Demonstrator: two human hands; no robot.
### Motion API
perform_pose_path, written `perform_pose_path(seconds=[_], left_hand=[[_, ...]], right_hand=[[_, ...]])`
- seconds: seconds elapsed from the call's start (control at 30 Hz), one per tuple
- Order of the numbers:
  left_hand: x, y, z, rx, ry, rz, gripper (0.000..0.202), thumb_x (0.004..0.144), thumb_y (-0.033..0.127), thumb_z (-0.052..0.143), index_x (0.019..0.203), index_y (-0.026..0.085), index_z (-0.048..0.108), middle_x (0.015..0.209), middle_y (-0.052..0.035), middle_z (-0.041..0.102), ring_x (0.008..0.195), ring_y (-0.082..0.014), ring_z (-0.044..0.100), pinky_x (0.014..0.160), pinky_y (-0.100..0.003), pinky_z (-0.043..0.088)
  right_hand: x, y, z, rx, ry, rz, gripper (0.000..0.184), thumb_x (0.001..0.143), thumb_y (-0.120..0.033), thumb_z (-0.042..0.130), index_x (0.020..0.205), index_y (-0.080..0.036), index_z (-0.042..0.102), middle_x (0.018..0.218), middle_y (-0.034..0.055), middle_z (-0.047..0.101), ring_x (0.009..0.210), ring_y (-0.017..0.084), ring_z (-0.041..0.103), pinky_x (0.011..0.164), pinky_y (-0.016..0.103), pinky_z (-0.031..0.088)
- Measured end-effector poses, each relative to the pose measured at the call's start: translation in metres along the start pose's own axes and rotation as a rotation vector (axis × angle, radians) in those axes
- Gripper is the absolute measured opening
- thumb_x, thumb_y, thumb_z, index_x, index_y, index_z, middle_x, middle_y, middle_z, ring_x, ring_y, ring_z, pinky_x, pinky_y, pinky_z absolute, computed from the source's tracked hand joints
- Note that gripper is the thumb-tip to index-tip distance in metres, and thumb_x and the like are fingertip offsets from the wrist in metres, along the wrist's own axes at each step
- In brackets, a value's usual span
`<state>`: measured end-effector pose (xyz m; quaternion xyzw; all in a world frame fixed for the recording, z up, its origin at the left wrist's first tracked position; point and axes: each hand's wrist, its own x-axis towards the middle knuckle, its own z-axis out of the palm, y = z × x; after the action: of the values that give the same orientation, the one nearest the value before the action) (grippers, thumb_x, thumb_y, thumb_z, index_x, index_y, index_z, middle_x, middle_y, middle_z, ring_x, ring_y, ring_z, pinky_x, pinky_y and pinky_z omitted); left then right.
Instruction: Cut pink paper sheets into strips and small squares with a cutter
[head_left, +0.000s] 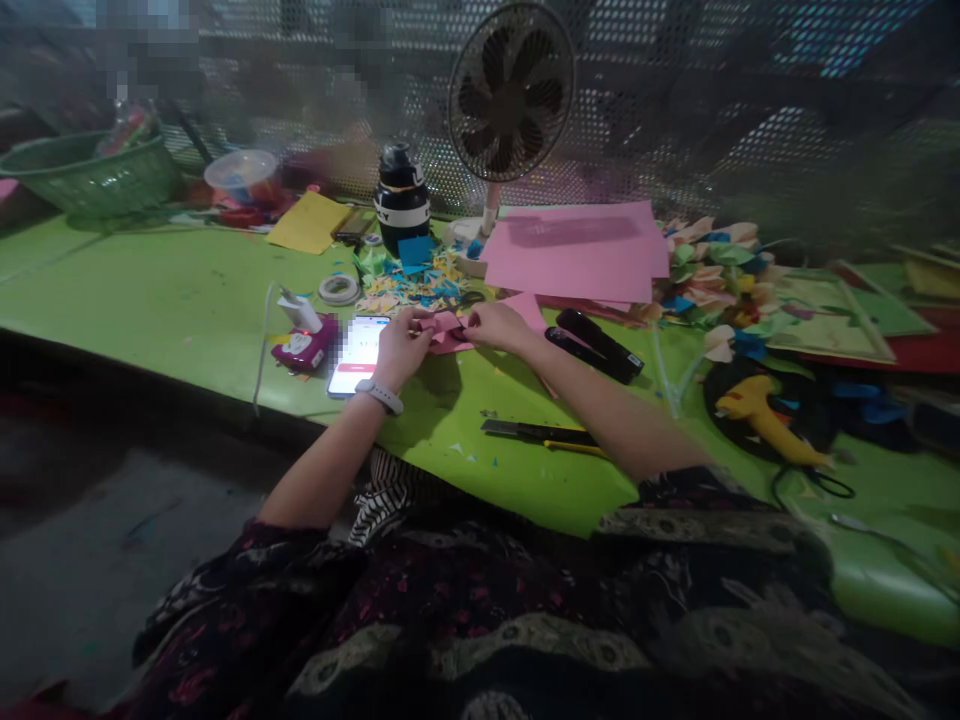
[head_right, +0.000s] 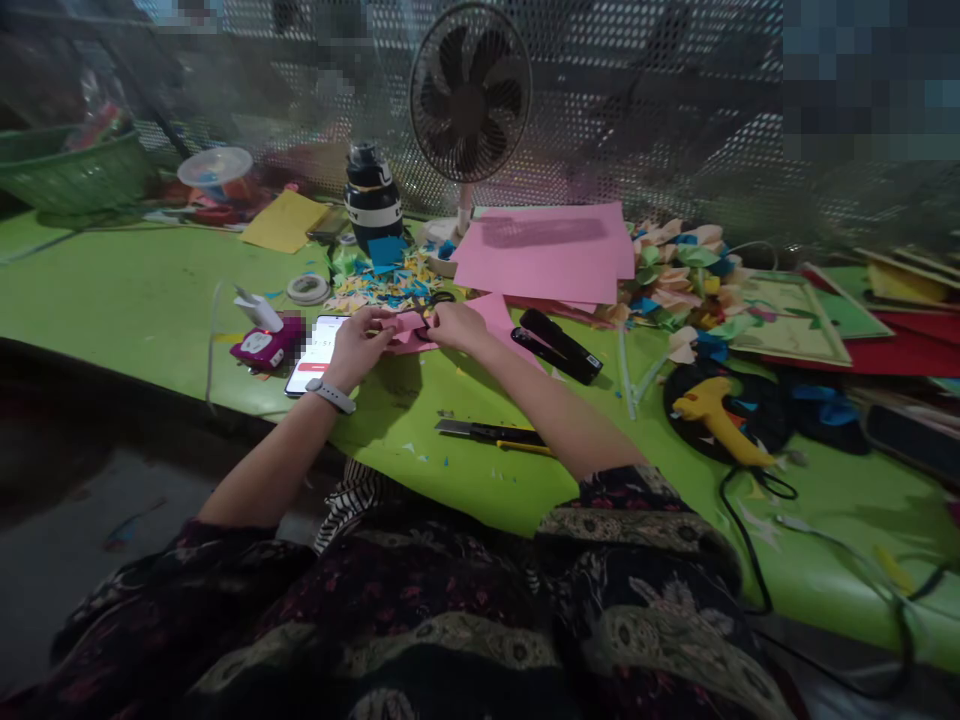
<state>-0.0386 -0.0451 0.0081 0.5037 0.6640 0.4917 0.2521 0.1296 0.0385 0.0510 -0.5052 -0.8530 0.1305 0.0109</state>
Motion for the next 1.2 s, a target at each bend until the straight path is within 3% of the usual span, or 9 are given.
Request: perform_pose_path(seconds=[0.23, 0.5, 0.77, 0.93, 1.2], left_hand=[[-0.002, 0.006, -0.004, 0.219, -0.069, -0.04, 0.02, 0.087, 0.025, 0.068, 0.102, 0.019, 0.078, 0.093, -0.0055, 0.077, 0.076, -0.0192, 0.07, 0.068, -0.028, 0.053], [0.0, 0.004, -0.002, 0.254, -0.052, 0.009, 0.017, 0.085, 0.03, 0.069, 0.091, 0.017, 0.078, 0.088, -0.0075, 0.075, 0.081, -0.0227, 0.069, 0.074, -0.033, 0.054], [-0.004, -0.002, -0.002, 0.47, -0.056, 0.15, 0.021, 0.083, 0.026, 0.069, 0.099, 0.021, 0.082, 0.113, -0.0108, 0.072, 0.09, -0.0247, 0.068, 0.08, -0.036, 0.057], [-0.006, -0.003, 0.001, 0.532, -0.097, 0.194, 0.017, 0.084, 0.02, 0.068, 0.092, 0.022, 0.083, 0.117, -0.013, 0.071, 0.104, -0.0316, 0.068, 0.086, -0.041, 0.058], [-0.007, 0.0, 0.004, 0.55, -0.118, 0.21, 0.018, 0.084, 0.015, 0.067, 0.092, 0.021, 0.082, 0.116, -0.0135, 0.069, 0.108, -0.0323, 0.067, 0.097, -0.044, 0.056]], right_hand=[[0.0, -0.005, -0.006, 0.074, -0.061, 0.042, 0.016, 0.084, -0.025, 0.067, 0.081, -0.015, 0.079, 0.084, 0.01, 0.079, 0.079, 0.021, 0.07, 0.064, 0.027, 0.044], [-0.003, 0.0, -0.006, 0.178, -0.049, 0.051, 0.017, 0.081, -0.021, 0.067, 0.068, -0.015, 0.077, 0.076, 0.01, 0.078, 0.076, 0.022, 0.072, 0.063, 0.027, 0.048], [-0.002, 0.002, -0.006, 0.112, -0.019, 0.031, 0.016, 0.08, -0.026, 0.068, 0.07, -0.017, 0.077, 0.074, 0.0089, 0.077, 0.076, 0.023, 0.071, 0.065, 0.028, 0.048], [-0.005, -0.003, -0.005, 0.094, -0.014, 0.047, 0.015, 0.08, -0.031, 0.069, 0.08, -0.019, 0.078, 0.085, 0.0087, 0.079, 0.083, 0.024, 0.071, 0.064, 0.029, 0.046], [0.0, 0.006, -0.003, 0.122, -0.008, -0.001, 0.016, 0.079, -0.024, 0.071, 0.066, -0.016, 0.076, 0.072, 0.0116, 0.077, 0.078, 0.025, 0.073, 0.069, 0.03, 0.052]])
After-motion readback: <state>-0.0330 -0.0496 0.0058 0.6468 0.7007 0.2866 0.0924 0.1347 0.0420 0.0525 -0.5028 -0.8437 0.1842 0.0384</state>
